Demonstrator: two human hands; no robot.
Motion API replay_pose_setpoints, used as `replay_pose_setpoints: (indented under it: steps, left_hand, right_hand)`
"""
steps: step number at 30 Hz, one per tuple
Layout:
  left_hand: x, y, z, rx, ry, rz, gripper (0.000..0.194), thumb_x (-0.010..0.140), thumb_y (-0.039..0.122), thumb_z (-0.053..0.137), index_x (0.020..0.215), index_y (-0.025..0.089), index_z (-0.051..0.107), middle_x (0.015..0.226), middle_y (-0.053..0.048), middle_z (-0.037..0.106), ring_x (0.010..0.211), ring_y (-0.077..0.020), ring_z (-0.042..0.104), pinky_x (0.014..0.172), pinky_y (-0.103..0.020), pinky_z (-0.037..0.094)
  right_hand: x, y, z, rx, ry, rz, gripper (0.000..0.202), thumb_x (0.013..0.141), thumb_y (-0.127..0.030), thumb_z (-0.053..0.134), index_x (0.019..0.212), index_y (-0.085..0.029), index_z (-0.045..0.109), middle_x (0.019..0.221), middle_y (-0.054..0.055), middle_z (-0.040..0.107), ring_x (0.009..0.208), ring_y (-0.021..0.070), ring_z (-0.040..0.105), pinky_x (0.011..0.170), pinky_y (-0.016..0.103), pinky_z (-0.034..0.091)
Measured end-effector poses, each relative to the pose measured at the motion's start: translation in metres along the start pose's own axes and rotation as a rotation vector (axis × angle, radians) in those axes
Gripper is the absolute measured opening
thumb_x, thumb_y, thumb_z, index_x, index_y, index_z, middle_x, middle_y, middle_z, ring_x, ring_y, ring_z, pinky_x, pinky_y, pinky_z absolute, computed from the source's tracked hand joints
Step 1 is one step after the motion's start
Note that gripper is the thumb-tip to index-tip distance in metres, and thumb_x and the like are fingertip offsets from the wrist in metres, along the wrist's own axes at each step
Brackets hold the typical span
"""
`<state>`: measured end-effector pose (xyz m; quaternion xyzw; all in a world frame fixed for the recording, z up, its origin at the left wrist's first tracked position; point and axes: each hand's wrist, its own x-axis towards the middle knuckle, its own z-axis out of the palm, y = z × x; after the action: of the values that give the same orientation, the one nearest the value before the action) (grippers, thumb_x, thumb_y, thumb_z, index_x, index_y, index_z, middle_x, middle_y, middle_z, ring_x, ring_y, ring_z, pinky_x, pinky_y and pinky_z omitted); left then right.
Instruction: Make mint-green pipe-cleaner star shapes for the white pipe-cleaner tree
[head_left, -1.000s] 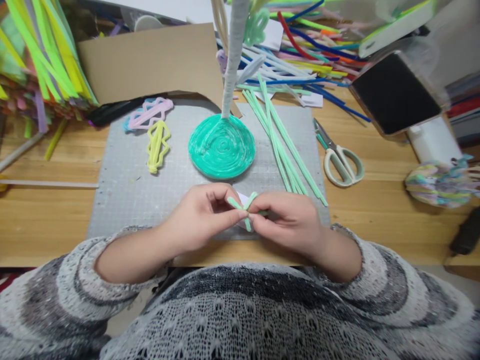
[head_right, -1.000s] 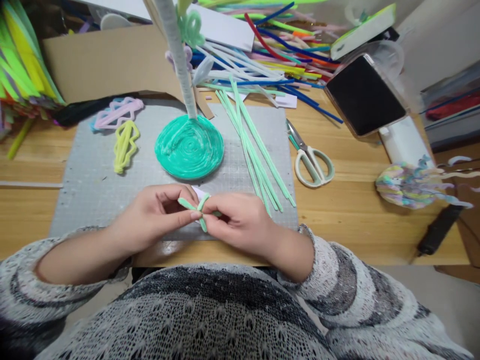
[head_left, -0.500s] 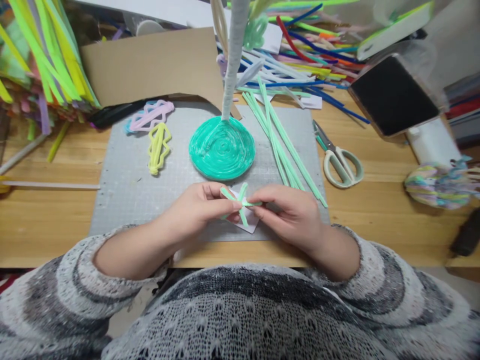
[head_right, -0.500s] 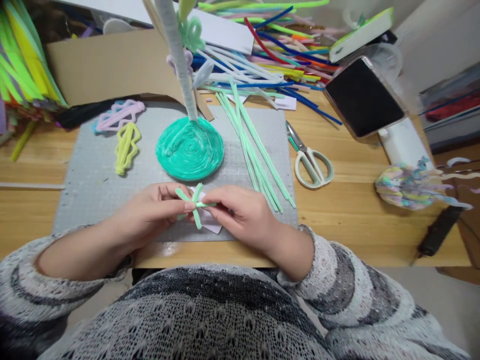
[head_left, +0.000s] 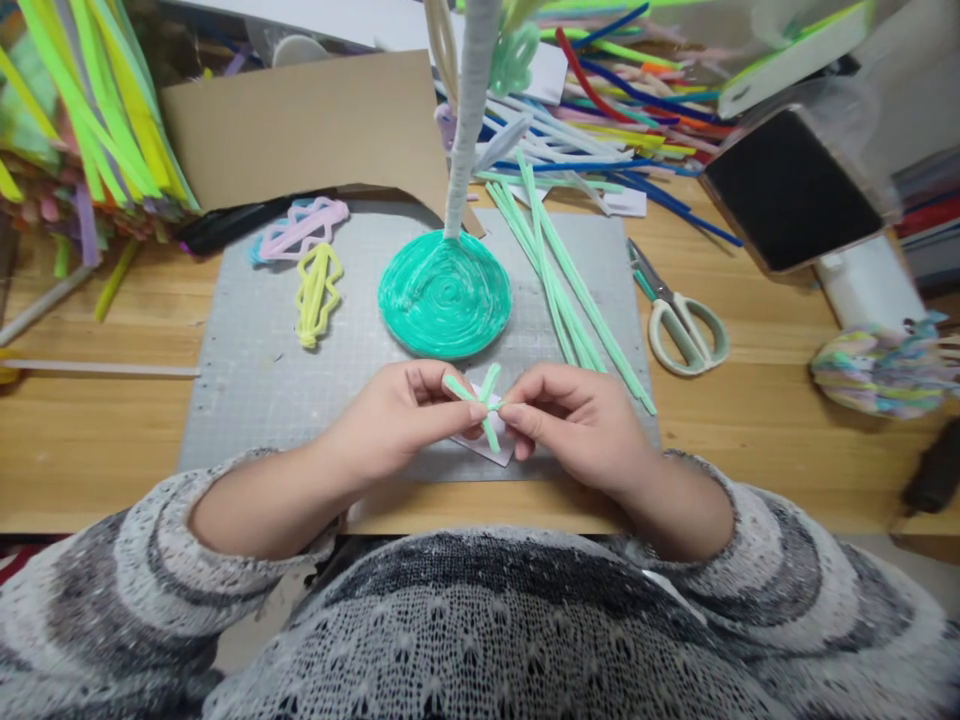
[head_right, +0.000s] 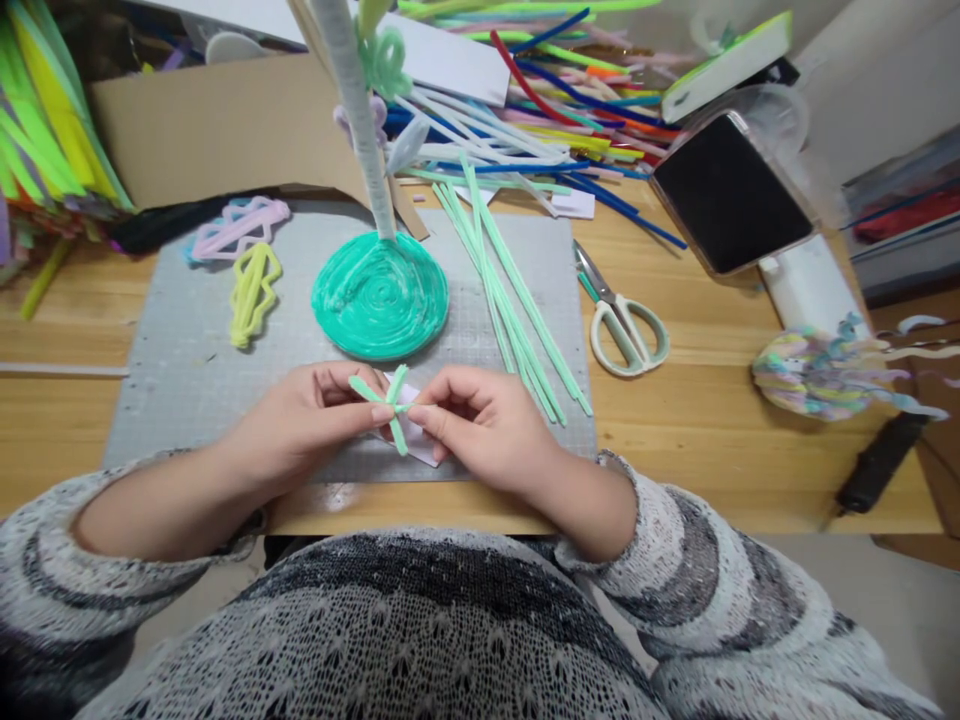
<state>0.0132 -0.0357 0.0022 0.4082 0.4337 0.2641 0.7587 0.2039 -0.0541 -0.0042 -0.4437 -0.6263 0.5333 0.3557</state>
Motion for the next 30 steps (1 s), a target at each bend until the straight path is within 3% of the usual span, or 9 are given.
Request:
replay_pose_setpoints:
  steps: [3, 6, 12, 20, 23, 27, 30]
  left_hand:
    - [0.002, -0.003, -0.003, -0.026, -0.05, -0.027, 0.014, 0.072, 0.023, 0.071, 0.065, 0.014, 0.064, 0.061, 0.001, 0.066, 0.061, -0.0099, 0.06, 0.067, -0.024, 0.048]
    - [0.003, -0.005, -0.005, -0.035, -0.116, -0.041, 0.013, 0.075, 0.023, 0.07, 0.066, 0.014, 0.066, 0.064, 0.0, 0.067, 0.064, -0.0103, 0.061, 0.069, -0.024, 0.047]
    - [0.002, -0.001, 0.0, 0.001, -0.054, -0.058, 0.013, 0.072, 0.022, 0.073, 0.066, 0.014, 0.066, 0.064, -0.001, 0.068, 0.063, -0.0112, 0.062, 0.07, -0.026, 0.049]
    - [0.003, -0.005, -0.003, -0.074, -0.002, -0.009, 0.015, 0.071, 0.025, 0.074, 0.068, 0.014, 0.063, 0.063, 0.001, 0.067, 0.062, -0.0103, 0.061, 0.067, -0.024, 0.049]
    - [0.002, -0.002, -0.002, -0.027, 0.012, -0.029, 0.015, 0.07, 0.024, 0.071, 0.069, 0.014, 0.06, 0.062, 0.002, 0.065, 0.06, -0.0093, 0.059, 0.065, -0.023, 0.047]
    - [0.0, 0.005, 0.0, 0.119, -0.073, -0.09, 0.011, 0.064, 0.017, 0.069, 0.066, 0.014, 0.058, 0.061, 0.003, 0.062, 0.059, -0.0086, 0.055, 0.06, -0.022, 0.043]
    - [-0.001, 0.008, 0.0, 0.168, -0.082, -0.098, 0.013, 0.063, 0.016, 0.069, 0.064, 0.015, 0.056, 0.061, 0.003, 0.061, 0.058, -0.0085, 0.055, 0.059, -0.022, 0.042]
  right_hand:
    - [0.001, 0.004, -0.002, -0.223, 0.025, -0.261, 0.004, 0.086, -0.019, 0.062, 0.084, -0.016, 0.064, 0.072, 0.002, 0.07, 0.061, 0.0102, 0.063, 0.057, 0.023, 0.051]
    - [-0.001, 0.006, -0.003, -0.398, 0.012, -0.449, 0.008, 0.087, -0.013, 0.06, 0.09, -0.017, 0.065, 0.082, 0.003, 0.072, 0.072, 0.0104, 0.066, 0.066, 0.022, 0.051]
    - [-0.004, 0.004, 0.002, -0.439, 0.063, -0.404, 0.009, 0.087, -0.011, 0.059, 0.082, -0.017, 0.063, 0.07, -0.002, 0.068, 0.062, 0.0077, 0.062, 0.06, 0.018, 0.048]
    - [-0.002, 0.006, -0.003, -0.408, 0.14, -0.346, 0.005, 0.087, -0.016, 0.063, 0.085, -0.015, 0.067, 0.071, 0.001, 0.07, 0.064, 0.009, 0.063, 0.059, 0.02, 0.047]
    - [-0.001, 0.006, -0.007, -0.353, 0.078, -0.351, 0.006, 0.087, -0.019, 0.062, 0.085, -0.016, 0.066, 0.07, 0.0, 0.068, 0.062, 0.0096, 0.062, 0.058, 0.021, 0.048]
    - [0.003, 0.004, -0.011, -0.242, -0.03, -0.352, 0.019, 0.086, -0.023, 0.063, 0.104, -0.016, 0.061, 0.093, 0.006, 0.067, 0.071, 0.0112, 0.061, 0.061, 0.023, 0.05]
    - [0.006, 0.004, -0.01, -0.252, -0.177, -0.375, 0.007, 0.088, -0.021, 0.059, 0.093, -0.017, 0.063, 0.085, 0.005, 0.067, 0.075, 0.0129, 0.06, 0.067, 0.027, 0.05]
